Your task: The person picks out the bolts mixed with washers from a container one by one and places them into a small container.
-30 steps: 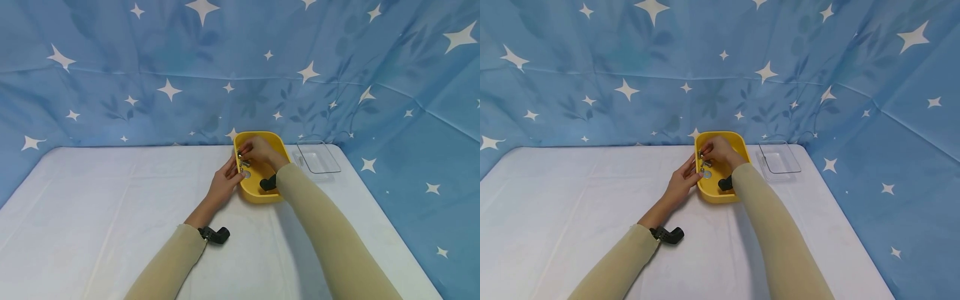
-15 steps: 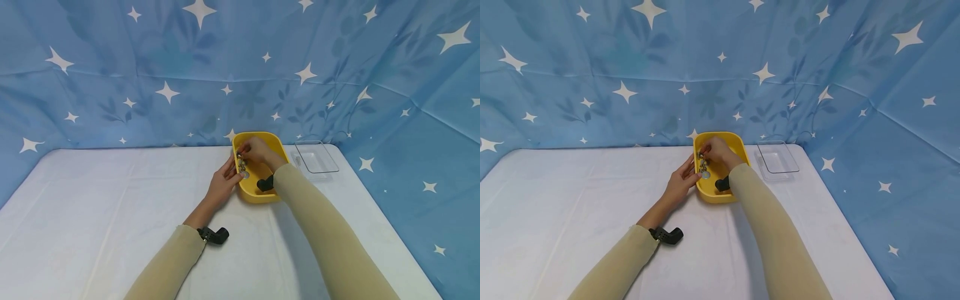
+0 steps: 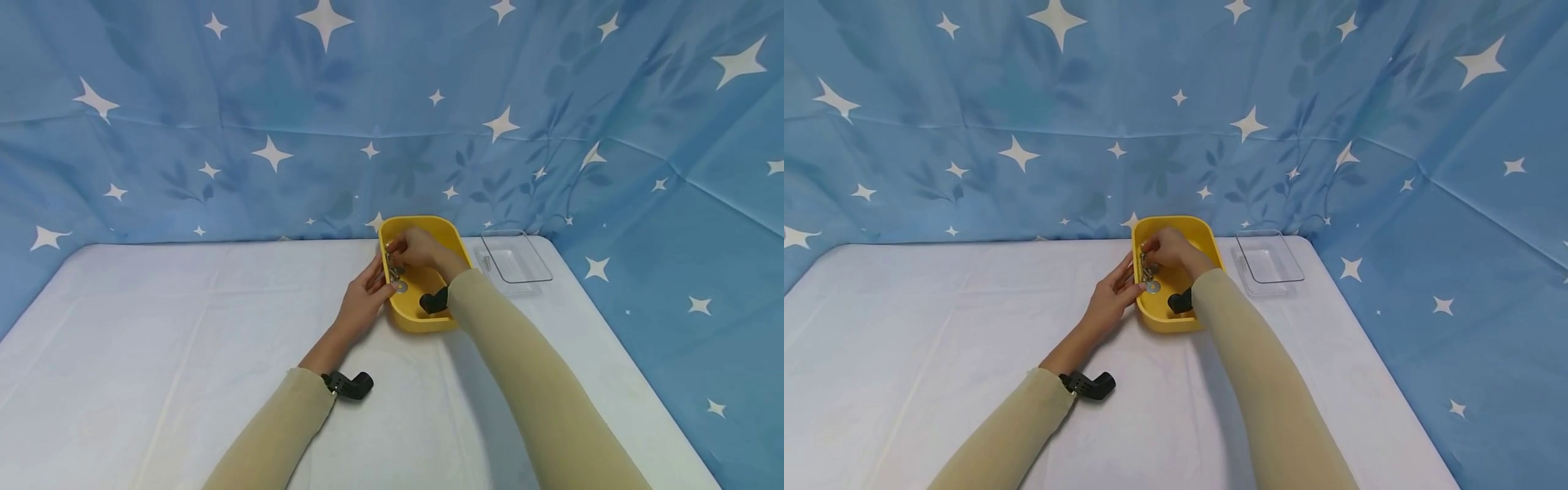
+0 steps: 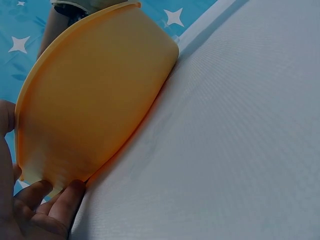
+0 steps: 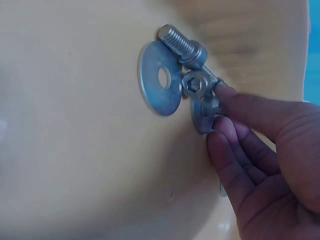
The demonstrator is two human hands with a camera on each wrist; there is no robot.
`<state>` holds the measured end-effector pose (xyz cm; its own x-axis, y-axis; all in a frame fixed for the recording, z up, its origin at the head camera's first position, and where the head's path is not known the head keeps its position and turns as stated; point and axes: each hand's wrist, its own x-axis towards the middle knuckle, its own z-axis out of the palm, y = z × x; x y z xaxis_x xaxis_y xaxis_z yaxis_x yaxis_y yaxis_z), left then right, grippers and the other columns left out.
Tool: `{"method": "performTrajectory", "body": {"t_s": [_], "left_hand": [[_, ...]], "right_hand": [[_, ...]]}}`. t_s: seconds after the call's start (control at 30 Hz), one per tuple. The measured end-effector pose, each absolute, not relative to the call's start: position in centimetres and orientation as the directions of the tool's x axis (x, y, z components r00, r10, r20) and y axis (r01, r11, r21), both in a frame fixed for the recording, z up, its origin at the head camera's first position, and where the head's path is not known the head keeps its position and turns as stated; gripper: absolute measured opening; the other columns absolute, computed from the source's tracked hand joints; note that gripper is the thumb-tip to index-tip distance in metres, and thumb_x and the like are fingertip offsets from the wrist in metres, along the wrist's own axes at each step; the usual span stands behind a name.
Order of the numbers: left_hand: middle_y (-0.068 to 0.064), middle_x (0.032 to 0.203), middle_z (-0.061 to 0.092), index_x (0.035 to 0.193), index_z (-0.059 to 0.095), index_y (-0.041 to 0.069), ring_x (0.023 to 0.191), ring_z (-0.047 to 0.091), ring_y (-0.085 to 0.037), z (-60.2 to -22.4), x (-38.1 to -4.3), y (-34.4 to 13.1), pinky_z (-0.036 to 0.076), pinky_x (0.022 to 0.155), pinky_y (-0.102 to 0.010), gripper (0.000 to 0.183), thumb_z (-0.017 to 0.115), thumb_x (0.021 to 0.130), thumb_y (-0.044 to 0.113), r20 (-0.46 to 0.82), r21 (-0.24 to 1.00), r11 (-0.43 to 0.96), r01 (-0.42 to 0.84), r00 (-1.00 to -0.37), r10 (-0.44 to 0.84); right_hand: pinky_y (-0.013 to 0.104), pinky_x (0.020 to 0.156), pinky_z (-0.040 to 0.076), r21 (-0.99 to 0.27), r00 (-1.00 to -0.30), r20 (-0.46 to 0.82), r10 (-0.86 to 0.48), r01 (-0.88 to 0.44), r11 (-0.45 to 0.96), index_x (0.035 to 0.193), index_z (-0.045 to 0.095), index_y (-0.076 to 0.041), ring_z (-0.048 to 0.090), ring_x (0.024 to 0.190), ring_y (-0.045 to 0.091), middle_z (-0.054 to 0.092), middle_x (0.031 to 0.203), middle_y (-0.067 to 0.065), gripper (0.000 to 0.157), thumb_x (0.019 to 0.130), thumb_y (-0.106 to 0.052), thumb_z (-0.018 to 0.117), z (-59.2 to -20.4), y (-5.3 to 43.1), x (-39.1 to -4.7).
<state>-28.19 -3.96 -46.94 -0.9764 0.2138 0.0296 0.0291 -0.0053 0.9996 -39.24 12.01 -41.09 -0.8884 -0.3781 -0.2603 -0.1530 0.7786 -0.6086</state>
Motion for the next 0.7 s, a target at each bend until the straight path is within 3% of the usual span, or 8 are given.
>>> {"method": "performTrajectory", "body": {"t_s": [0.17, 0.37, 0.5, 0.7], "left_hand": [[-0.004, 0.164, 0.037, 0.162, 0.026, 0.024, 0.148, 0.043, -0.019, -46.86, -28.23, -3.84, 0.041, 0.118, -0.033, 0.074, 0.063, 0.098, 0.015, 0.032, 0.999, -0.018, 0.029, -0.978, 0.207], [-0.004, 0.164, 0.037, 0.162, 0.026, 0.022, 0.148, 0.043, -0.019, -46.99, -28.22, -3.76, 0.040, 0.119, -0.034, 0.074, 0.062, 0.098, 0.015, 0.025, 0.999, -0.027, 0.020, -0.978, 0.205], [-0.003, 0.165, 0.037, 0.162, 0.026, 0.020, 0.148, 0.043, -0.019, -47.00, -28.09, -3.75, 0.040, 0.119, -0.033, 0.073, 0.062, 0.099, 0.015, 0.025, 1.000, -0.014, 0.023, -0.979, 0.203], [-0.006, 0.165, 0.036, 0.162, 0.026, 0.019, 0.148, 0.043, -0.021, -47.11, -28.13, -3.77, 0.042, 0.117, -0.033, 0.072, 0.061, 0.099, 0.014, 0.048, 0.999, -0.013, 0.046, -0.977, 0.207]], "right_hand": [[0.023, 0.081, 0.057, -0.656, -0.893, -0.273, -0.359, -0.100, 0.748, 0.118, 0.072, -0.001, 0.063, 0.089, 0.019, 0.071, 0.110, 0.015, 0.025, 0.093, -0.004, 0.069, -41.37, 12.06, -39.23], [0.020, 0.074, 0.052, -0.684, -0.894, -0.273, -0.355, -0.080, 0.725, 0.126, 0.067, 0.002, 0.058, 0.084, 0.020, 0.064, 0.100, 0.013, 0.030, 0.097, -0.003, 0.064, -41.41, 11.89, -38.75], [0.022, 0.077, 0.051, -0.718, -0.890, -0.283, -0.357, -0.050, 0.694, 0.136, 0.057, 0.004, 0.057, 0.090, 0.021, 0.061, 0.107, 0.014, 0.036, 0.101, -0.005, 0.056, -41.36, 12.03, -38.49], [0.033, 0.096, 0.058, -0.811, -0.888, -0.318, -0.331, 0.073, 0.581, 0.133, 0.056, 0.007, 0.063, 0.099, 0.024, 0.061, 0.123, 0.020, 0.033, 0.103, -0.005, 0.052, -41.42, 12.69, -38.50]]}}
